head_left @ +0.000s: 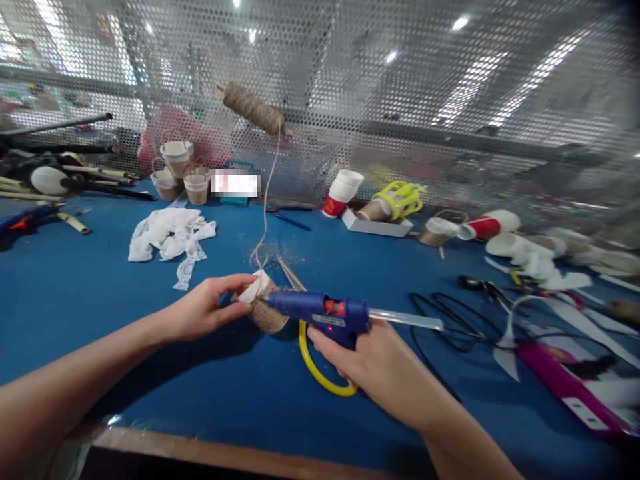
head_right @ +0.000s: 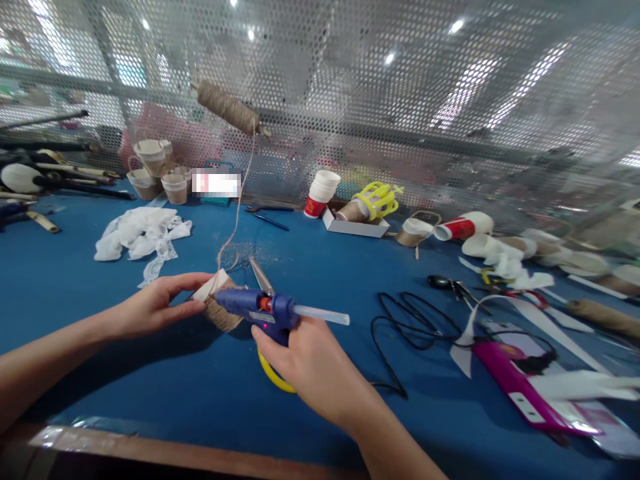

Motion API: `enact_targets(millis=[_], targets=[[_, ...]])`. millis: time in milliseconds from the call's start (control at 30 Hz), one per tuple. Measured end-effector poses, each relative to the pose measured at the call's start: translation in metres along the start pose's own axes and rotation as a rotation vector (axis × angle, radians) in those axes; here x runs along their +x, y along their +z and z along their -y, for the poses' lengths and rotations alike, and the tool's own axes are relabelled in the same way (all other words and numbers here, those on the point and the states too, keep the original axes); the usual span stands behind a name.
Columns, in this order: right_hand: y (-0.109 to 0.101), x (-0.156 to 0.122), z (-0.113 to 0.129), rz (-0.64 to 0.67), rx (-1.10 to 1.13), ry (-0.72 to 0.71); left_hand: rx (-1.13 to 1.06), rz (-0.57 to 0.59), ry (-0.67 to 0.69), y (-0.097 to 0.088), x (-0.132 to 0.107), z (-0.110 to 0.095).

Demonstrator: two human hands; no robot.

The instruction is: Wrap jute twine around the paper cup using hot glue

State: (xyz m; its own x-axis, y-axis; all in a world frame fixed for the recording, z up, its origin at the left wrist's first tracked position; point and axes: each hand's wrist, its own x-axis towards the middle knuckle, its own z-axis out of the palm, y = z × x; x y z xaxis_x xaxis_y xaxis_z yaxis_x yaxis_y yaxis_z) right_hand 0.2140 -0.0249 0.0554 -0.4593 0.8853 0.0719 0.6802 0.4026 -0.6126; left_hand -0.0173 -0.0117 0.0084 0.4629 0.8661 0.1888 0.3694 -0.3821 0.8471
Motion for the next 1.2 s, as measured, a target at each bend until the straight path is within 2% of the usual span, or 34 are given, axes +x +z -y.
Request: enact_targets(millis=[233, 500, 1000, 1200], targets=[[-0.001, 0.002, 0.001, 0.007, 0.027, -0.006, -0.014, 0.005, -0.006, 0.001, 0.0, 0.0], [-0.007, 0.01, -0.01, 0.025, 0.139, 0.201, 0.035, -0.01, -0.044, 0.001, -0.001, 0.003], [-0.005, 0.005, -0.007, 0.015, 0.212, 0.222, 0.042, 0.003, -0.106, 0.0, 0.0, -0.002], [-0.004, 0.003, -0.002, 0.039, 0.177, 0.133, 0.011, 0.016, -0.037, 0.0, 0.0, -0.001]])
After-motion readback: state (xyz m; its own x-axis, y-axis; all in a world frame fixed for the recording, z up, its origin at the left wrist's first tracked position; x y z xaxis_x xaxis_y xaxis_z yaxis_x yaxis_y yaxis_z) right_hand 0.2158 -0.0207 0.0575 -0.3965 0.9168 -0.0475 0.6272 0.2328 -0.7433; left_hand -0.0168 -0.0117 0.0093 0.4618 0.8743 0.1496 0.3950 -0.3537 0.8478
